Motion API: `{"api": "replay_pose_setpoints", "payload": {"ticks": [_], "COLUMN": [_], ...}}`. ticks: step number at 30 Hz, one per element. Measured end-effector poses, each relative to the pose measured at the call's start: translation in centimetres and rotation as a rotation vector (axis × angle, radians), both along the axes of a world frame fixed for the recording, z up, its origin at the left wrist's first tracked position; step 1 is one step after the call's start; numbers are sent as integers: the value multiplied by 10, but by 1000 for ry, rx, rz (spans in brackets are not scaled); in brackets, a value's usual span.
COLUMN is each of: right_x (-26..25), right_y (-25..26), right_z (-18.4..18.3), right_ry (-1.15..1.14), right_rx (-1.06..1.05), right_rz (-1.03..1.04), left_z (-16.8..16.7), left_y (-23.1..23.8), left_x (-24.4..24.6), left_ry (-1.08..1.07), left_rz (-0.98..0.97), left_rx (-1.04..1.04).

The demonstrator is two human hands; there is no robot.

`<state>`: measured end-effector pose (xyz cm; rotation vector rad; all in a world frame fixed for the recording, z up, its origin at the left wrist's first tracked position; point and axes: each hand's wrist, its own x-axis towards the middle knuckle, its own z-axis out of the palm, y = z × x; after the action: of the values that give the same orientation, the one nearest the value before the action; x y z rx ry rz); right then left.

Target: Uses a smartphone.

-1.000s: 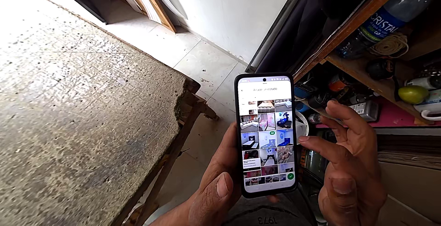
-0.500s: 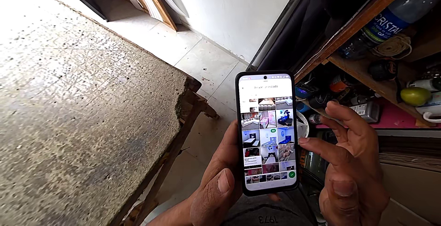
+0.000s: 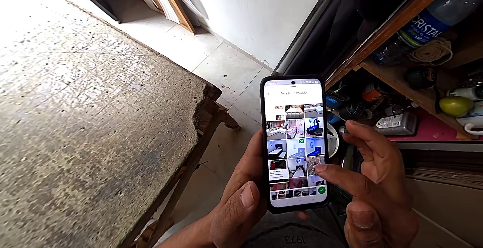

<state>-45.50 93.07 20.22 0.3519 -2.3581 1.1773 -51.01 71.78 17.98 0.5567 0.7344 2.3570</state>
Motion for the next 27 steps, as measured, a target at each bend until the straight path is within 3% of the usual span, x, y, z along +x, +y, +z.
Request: {"api": "replay_pose_setpoints", "payload": {"ticks": [11,20,27], "right_x": [-10,-3,-6], "right_y": [-1,3,2], "right_z": [3,1,2], "right_ry": [-103,-10,-70], "right_rx": [121,7,63], "right_rz": [-24,-6,-21], "left_z": [-1,-1,-1], "left_y": [0,-1,0], "left_x": [1,2,2], "left_ry": [7,8,19], "left_rz": [1,9,-4], "left_rx": [-10,-12,-9]}}
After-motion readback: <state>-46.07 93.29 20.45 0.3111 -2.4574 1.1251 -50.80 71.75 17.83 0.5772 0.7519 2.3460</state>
